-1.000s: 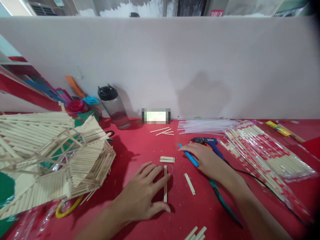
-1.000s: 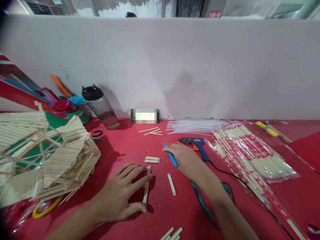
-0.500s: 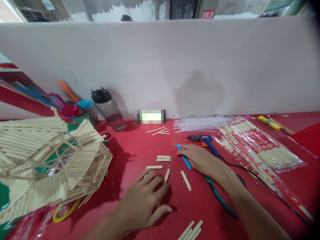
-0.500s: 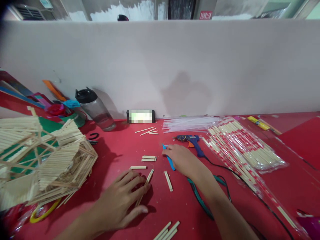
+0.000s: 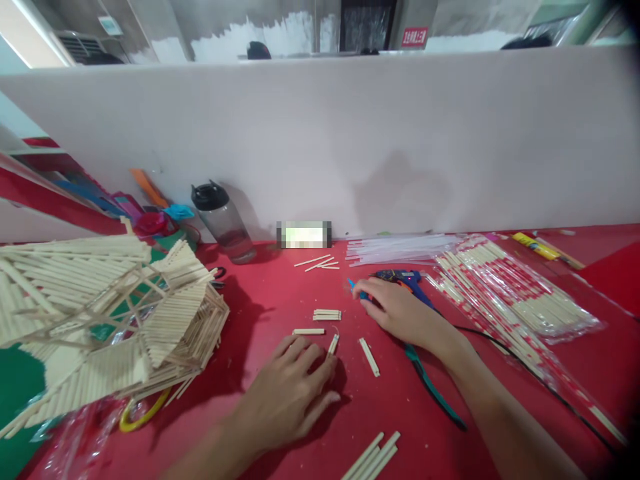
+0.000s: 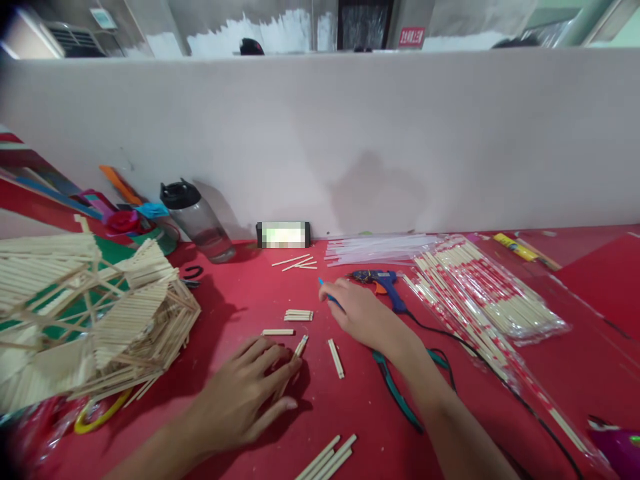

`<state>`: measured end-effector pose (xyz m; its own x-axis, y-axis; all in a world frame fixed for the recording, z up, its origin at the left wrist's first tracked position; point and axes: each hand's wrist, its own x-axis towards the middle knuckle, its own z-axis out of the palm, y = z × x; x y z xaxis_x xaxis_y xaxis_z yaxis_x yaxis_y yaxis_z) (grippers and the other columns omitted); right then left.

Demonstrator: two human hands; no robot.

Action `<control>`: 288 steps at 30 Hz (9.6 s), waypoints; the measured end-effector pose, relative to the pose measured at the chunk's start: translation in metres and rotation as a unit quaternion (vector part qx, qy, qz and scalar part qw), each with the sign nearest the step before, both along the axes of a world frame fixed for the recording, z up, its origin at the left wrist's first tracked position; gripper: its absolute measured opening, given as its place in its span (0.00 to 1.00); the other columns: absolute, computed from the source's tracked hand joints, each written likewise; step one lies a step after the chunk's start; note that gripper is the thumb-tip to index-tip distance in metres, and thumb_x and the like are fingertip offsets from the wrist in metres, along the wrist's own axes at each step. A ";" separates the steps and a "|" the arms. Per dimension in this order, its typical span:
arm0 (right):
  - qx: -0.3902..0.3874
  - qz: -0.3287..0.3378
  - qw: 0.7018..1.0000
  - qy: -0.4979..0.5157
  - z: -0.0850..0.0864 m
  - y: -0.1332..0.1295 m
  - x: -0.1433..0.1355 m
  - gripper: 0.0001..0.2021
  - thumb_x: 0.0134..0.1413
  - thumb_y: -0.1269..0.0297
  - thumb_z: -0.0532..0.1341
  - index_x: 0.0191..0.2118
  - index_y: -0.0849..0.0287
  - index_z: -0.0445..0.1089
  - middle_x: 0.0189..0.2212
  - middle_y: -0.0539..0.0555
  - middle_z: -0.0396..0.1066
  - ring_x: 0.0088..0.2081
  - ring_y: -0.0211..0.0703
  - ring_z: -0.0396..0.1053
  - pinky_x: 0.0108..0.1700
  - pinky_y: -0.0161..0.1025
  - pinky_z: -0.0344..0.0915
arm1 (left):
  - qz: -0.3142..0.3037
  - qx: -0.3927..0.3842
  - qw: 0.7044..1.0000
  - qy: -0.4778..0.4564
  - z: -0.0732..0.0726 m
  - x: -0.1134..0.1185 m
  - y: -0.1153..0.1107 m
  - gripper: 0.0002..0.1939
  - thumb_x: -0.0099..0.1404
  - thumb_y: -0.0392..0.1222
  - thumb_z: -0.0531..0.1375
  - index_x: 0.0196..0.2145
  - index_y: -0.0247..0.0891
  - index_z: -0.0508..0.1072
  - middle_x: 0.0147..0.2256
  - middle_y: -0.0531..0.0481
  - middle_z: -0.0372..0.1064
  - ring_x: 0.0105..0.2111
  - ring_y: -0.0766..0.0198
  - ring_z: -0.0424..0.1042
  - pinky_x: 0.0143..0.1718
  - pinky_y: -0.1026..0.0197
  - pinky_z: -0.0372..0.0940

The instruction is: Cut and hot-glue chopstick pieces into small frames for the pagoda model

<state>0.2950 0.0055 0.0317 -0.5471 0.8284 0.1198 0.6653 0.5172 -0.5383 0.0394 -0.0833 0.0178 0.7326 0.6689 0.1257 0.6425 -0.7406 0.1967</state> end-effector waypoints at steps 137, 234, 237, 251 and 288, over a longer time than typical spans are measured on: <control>-0.034 -0.012 0.996 0.082 0.034 -0.016 -0.013 0.10 0.67 0.62 0.55 0.49 0.53 0.71 0.44 0.54 0.75 0.45 0.45 0.71 0.49 0.41 0.64 | 0.215 -0.278 0.851 -0.389 0.023 -0.003 0.070 0.14 0.65 0.49 0.61 0.42 0.40 0.81 0.41 0.46 0.79 0.42 0.57 0.76 0.47 0.59 0.68; -0.324 0.055 0.919 0.217 0.018 -0.003 -0.019 0.25 0.61 0.46 0.58 0.54 0.61 0.73 0.45 0.56 0.75 0.46 0.50 0.69 0.48 0.43 0.64 | 0.211 -0.495 0.661 -0.523 0.036 0.013 0.046 0.18 0.67 0.54 0.59 0.45 0.38 0.64 0.37 0.47 0.76 0.22 0.70 0.75 0.23 0.70 0.69; -0.327 0.040 0.922 0.204 0.015 -0.004 -0.022 0.26 0.61 0.45 0.58 0.52 0.62 0.74 0.42 0.55 0.74 0.42 0.47 0.68 0.44 0.40 0.64 | 0.219 -0.496 0.659 -0.521 0.035 0.012 0.047 0.18 0.67 0.54 0.59 0.44 0.38 0.64 0.36 0.47 0.76 0.22 0.70 0.75 0.25 0.69 0.70; -0.359 -0.012 0.907 0.219 0.000 -0.006 -0.024 0.27 0.59 0.41 0.58 0.46 0.61 0.77 0.39 0.57 0.74 0.40 0.47 0.68 0.44 0.41 0.65 | 0.244 -0.507 0.649 -0.512 0.038 0.011 0.048 0.17 0.64 0.53 0.61 0.40 0.38 0.63 0.34 0.47 0.77 0.20 0.70 0.74 0.24 0.68 0.70; -0.230 0.040 0.961 0.146 0.017 -0.006 -0.034 0.25 0.66 0.45 0.51 0.45 0.61 0.75 0.39 0.56 0.75 0.40 0.49 0.69 0.45 0.42 0.65 | 0.182 -0.466 0.708 -0.499 0.029 0.005 0.049 0.18 0.68 0.56 0.56 0.44 0.40 0.62 0.35 0.50 0.74 0.17 0.71 0.72 0.19 0.69 0.68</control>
